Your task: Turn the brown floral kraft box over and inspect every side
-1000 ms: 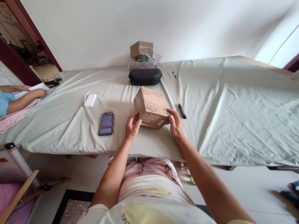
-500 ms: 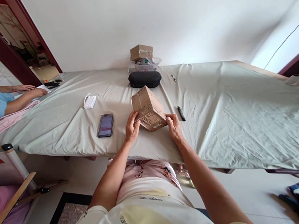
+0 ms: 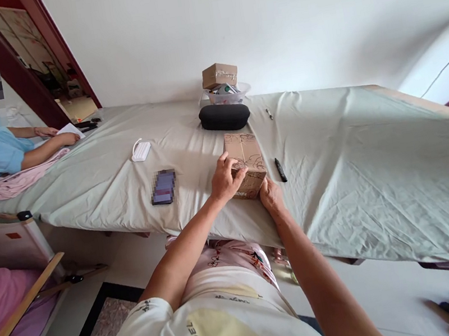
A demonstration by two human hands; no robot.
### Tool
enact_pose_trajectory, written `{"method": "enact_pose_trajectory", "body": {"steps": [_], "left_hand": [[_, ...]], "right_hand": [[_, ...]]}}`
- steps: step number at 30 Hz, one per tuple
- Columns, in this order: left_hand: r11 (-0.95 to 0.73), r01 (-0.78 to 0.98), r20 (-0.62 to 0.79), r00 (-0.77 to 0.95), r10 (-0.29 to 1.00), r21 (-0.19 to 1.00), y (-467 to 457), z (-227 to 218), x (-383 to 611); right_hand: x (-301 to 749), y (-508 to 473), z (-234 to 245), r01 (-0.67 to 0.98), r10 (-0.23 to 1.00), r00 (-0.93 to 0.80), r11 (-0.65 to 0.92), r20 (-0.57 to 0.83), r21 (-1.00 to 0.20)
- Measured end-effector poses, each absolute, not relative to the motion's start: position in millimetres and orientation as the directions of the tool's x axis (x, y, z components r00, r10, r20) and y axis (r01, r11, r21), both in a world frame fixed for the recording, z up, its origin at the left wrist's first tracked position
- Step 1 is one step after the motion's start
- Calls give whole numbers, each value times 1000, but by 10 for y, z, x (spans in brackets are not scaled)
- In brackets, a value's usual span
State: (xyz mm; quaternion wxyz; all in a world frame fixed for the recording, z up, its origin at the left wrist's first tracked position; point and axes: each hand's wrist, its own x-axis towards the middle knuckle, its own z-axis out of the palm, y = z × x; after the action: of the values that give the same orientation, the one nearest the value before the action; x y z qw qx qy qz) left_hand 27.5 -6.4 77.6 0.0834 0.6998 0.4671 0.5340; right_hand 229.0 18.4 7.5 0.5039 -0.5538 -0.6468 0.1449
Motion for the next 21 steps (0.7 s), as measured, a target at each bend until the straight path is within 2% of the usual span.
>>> {"method": "enact_pose_trajectory", "body": {"steps": [3, 8, 13, 21], "left_hand": [[-535, 564, 660, -25, 751, 630, -74, 792, 351], [-510, 561, 647, -61, 760, 652, -112, 770, 370], [-513, 559, 646, -53, 762, 651, -93, 749, 369], [-540, 559, 658, -14, 753, 630, -50, 716, 299]], "right_hand": [[2227, 145, 110, 516, 839, 159, 379, 521, -768], [2116, 27, 341, 367, 714, 239, 560, 657, -743], [1998, 17, 550, 408, 663, 173, 625, 729, -665], [1835, 72, 542, 418, 611, 235, 638, 756, -646]]}}
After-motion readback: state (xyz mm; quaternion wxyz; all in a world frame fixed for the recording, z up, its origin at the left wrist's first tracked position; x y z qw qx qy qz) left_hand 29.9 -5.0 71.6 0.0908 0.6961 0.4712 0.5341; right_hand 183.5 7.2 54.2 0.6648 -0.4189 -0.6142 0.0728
